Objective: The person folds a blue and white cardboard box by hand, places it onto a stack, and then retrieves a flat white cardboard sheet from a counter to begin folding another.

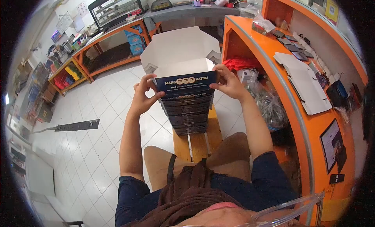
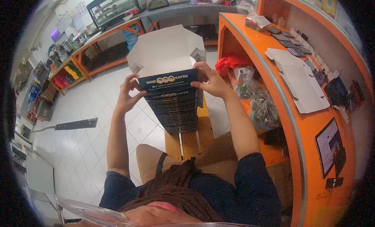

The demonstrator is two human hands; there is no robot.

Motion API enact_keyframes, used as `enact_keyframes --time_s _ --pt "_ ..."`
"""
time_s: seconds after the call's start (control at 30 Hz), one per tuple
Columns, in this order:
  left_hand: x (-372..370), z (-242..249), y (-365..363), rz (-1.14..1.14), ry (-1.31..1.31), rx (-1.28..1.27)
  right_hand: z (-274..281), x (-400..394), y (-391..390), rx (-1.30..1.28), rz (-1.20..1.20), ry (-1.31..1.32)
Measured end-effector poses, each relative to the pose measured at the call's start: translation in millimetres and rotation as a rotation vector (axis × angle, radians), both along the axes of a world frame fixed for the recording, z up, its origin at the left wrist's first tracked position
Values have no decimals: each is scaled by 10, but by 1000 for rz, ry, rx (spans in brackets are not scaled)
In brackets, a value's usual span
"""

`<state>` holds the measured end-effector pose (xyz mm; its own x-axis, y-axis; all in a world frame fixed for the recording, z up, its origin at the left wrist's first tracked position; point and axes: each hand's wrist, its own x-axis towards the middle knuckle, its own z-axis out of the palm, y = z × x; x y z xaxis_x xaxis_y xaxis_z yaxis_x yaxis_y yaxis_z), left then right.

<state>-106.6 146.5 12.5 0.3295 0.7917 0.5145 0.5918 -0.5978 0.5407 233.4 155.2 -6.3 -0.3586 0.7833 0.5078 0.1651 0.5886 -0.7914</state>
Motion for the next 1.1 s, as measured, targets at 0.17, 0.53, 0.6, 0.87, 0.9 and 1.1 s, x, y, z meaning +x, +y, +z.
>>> enact_keyframes --time_s 0.17,0.53,0.6,0.87,0.9,1.1 --pt "-10 -34 15 0 -56 -1 80 -6 -51 -21 -3 -3" --pt "0 -23 9 5 -38 46 -35 16 4 40 -6 -36" --pt "-17 -14 -25 42 31 134 -26 4 2 79 6 -18" --pt "-41 -37 124 60 -102 -9 40 -33 62 39 -183 -10" --pt "25 -4 150 71 -184 -107 69 -76 95 -68 -273 17" --pt "280 193 272 364 256 -136 90 -177 450 74 -466 -285"
